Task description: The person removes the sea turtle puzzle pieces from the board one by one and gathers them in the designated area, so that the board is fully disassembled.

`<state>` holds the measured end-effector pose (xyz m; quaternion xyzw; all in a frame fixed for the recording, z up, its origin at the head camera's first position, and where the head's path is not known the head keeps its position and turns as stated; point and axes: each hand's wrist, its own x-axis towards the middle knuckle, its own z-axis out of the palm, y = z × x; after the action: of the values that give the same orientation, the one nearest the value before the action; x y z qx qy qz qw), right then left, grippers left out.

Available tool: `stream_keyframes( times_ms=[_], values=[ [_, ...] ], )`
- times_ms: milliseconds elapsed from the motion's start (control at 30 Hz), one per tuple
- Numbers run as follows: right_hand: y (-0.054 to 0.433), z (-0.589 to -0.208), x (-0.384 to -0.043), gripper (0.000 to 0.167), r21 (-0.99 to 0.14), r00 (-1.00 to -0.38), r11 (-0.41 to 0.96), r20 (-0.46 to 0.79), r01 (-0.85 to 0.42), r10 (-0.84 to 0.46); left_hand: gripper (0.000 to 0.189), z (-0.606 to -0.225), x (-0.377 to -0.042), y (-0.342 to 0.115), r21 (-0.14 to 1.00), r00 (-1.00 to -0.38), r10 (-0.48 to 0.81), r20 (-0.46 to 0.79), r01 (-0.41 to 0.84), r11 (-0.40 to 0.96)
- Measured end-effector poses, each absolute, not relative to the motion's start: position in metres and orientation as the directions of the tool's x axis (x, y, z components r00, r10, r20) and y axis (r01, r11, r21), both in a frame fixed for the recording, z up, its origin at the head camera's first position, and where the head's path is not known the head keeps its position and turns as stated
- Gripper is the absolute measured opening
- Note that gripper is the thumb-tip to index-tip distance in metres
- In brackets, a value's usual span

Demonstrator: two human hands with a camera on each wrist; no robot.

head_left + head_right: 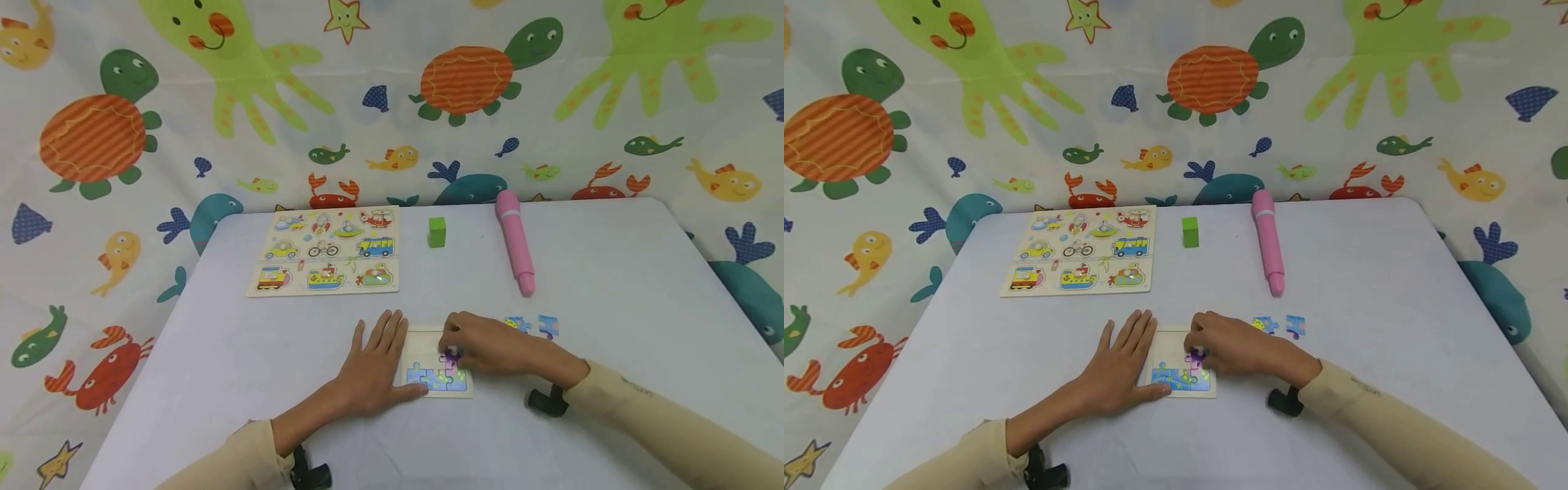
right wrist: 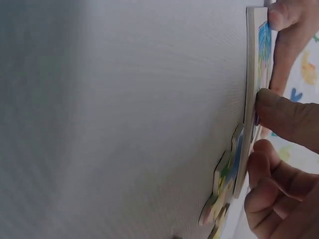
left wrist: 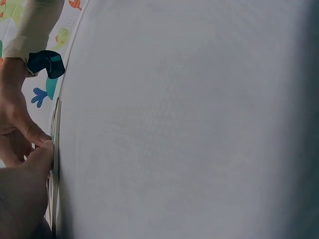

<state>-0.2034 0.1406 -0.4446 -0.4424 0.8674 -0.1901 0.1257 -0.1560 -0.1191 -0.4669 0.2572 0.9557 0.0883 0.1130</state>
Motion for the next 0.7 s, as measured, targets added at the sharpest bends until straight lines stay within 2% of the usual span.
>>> stream_keyframes(
  times_ms=[333, 700],
  values=[
    [0.1396, -0.4472, -0.2047, 0.030, -0.498, -0.570, 0.505, -0.026, -0.705, -0.821, 0.113, -0.4662, -0.1562, -0.1192, 0.207, -0.843, 0.511, -0.169, 0.476, 0.855],
    [0.1411, -0.4493, -0.2081, 0.030, -0.619, -0.596, 0.508, -0.079, -0.598, -0.799, 0.112, -0.4651, -0.1563, -0.1185, 0.223, -0.840, 0.515, -0.171, 0.477, 0.850]
  ],
)
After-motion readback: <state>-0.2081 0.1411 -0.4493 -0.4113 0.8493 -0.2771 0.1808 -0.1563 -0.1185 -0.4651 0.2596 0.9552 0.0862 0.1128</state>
